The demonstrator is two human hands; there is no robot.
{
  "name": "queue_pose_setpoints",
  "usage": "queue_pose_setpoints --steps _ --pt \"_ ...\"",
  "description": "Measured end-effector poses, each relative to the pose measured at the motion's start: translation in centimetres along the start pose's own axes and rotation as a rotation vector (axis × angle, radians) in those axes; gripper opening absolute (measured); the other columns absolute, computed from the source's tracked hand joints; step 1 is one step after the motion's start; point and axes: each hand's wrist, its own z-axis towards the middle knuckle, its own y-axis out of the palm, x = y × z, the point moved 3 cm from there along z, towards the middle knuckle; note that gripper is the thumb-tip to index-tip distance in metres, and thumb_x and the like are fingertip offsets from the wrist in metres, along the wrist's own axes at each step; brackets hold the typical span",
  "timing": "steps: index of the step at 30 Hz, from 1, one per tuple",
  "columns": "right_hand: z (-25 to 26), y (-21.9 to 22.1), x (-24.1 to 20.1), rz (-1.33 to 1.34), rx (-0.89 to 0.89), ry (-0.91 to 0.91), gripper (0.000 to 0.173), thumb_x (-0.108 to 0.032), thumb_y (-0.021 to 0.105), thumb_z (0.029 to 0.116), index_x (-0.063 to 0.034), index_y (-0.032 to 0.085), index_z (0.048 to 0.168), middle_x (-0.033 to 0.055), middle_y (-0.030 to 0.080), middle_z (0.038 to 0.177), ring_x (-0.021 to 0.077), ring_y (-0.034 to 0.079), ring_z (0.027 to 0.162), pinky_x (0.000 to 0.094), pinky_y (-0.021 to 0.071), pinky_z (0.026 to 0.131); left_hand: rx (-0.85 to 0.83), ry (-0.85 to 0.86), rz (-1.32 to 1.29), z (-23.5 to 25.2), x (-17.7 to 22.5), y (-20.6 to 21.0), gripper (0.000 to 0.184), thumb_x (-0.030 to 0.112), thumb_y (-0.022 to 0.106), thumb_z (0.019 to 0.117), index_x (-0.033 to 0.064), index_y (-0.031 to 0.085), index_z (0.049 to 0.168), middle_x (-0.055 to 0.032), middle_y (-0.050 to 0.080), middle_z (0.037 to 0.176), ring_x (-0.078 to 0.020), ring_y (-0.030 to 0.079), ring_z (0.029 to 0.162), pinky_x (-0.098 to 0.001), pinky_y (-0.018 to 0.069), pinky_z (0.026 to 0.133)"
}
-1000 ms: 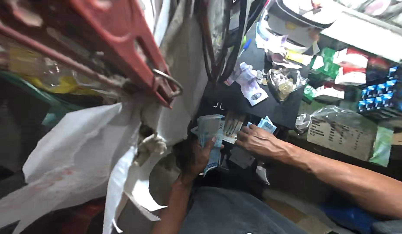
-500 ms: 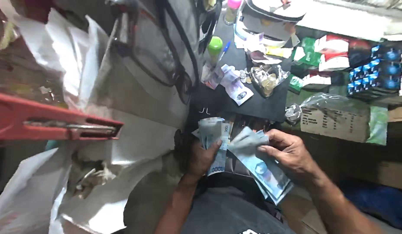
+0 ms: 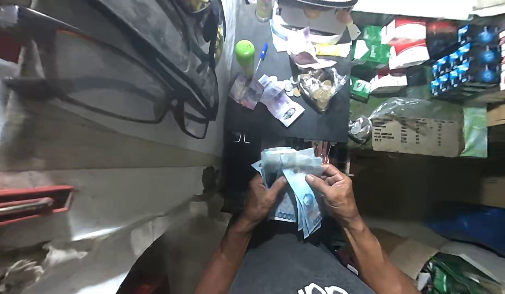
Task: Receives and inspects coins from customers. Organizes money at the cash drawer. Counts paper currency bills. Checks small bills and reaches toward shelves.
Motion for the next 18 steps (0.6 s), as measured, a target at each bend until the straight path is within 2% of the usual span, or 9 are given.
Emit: queue_pose_setpoints --steps 2,3,6,8,10,13,16,18 --pt "0.4 -0.9 0.1 -0.078 0.017 -0.005 0.017 0.005 0.069 0.0871 -0.004 0.067 0.101 0.0 0.075 0.084 0.0067 0.072 0.073 0.0231 0.0618 0.069 0.044 0.005 -0.009 0.2 0.1 -0.9 0.015 0.007 0.059 0.1003 -0.0048 0.066 0.107 -0.0036 0.074 0.088 -0.0071 0.072 0.082 -0.0274 0.0615 0.08" --pt "0.7 -1.5 0.2 -0.159 0.031 -0.001 0.015 0.004 0.07 0.0872 -0.0044 0.066 0.099 -0.0012 0.074 0.083 0.0049 0.071 0.073 0.0215 0.0611 0.069 0.08 -0.015 0.0 0.2 0.1 -1.4 0.016 0.006 0.056 0.1018 -0.0053 0.065 0.107 -0.0038 0.074 0.085 -0.0079 0.072 0.079 -0.0276 0.062 0.077" --pt "1.3 -3.3 0.6 -0.369 0.068 0.008 0.013 -0.001 0.073 0.0878 -0.0032 0.07 0.1 -0.0023 0.071 0.087 0.0017 0.068 0.077 0.0192 0.0589 0.072 0.142 -0.061 0.009 0.4 0.0 -2.7 0.015 0.004 0.056 0.1026 -0.0069 0.062 0.11 -0.0085 0.076 0.083 -0.0153 0.076 0.074 -0.0316 0.0649 0.073" --pt "1.1 -3.6 0.1 -0.288 0.095 0.004 0.013 0.0 0.071 0.0883 -0.0041 0.069 0.1 -0.0022 0.072 0.087 0.0034 0.069 0.077 0.0207 0.0597 0.072 0.172 -0.053 0.035 0.4 0.2 -3.1 0.014 0.004 0.06 0.1002 -0.006 0.062 0.111 -0.0075 0.077 0.085 -0.0147 0.076 0.075 -0.0308 0.0649 0.074" --pt "0.3 -2.8 -0.5 -0.044 0.082 0.022 0.015 0.004 0.066 0.0897 -0.0045 0.067 0.102 0.0009 0.074 0.088 0.0078 0.071 0.076 0.0249 0.0621 0.072 0.18 -0.009 0.038 0.5 0.2 -3.1 0.015 0.003 0.066 0.0963 -0.0045 0.064 0.109 -0.006 0.077 0.086 -0.0134 0.076 0.077 -0.03 0.0651 0.075" --pt "-0.9 0.1 -0.5 0.183 0.025 0.054 0.02 0.004 0.064 0.0915 0.0013 0.066 0.111 0.0074 0.076 0.094 0.0146 0.075 0.081 0.032 0.065 0.076 0.174 0.021 0.045 0.5 0.3 -2.3 0.016 0.005 0.073 0.0911 -0.0013 0.067 0.105 -0.0018 0.075 0.086 -0.0077 0.073 0.079 -0.0266 0.0636 0.076" --pt "-1.0 2.7 0.4 0.196 0.044 0.068 0.018 0.004 0.064 0.0927 0.005 0.067 0.11 0.0085 0.076 0.092 0.0139 0.074 0.08 0.0307 0.0639 0.077 0.12 0.042 0.033 0.3 0.5 -1.0 0.016 0.002 0.073 0.0884 -0.002 0.066 0.103 0.0 0.073 0.085 -0.003 0.071 0.079 -0.0223 0.0613 0.076" --pt "-0.7 3.4 0.8 0.13 0.089 0.083 0.013 0.002 0.066 0.0931 0.0042 0.07 0.105 0.0081 0.075 0.088 0.0126 0.073 0.078 0.0292 0.0633 0.076 0.081 0.063 0.042 0.0 0.4 -0.3 0.017 -0.002 0.07 0.0865 -0.0042 0.065 0.103 -0.001 0.073 0.085 -0.0024 0.071 0.08 -0.0216 0.0611 0.076"
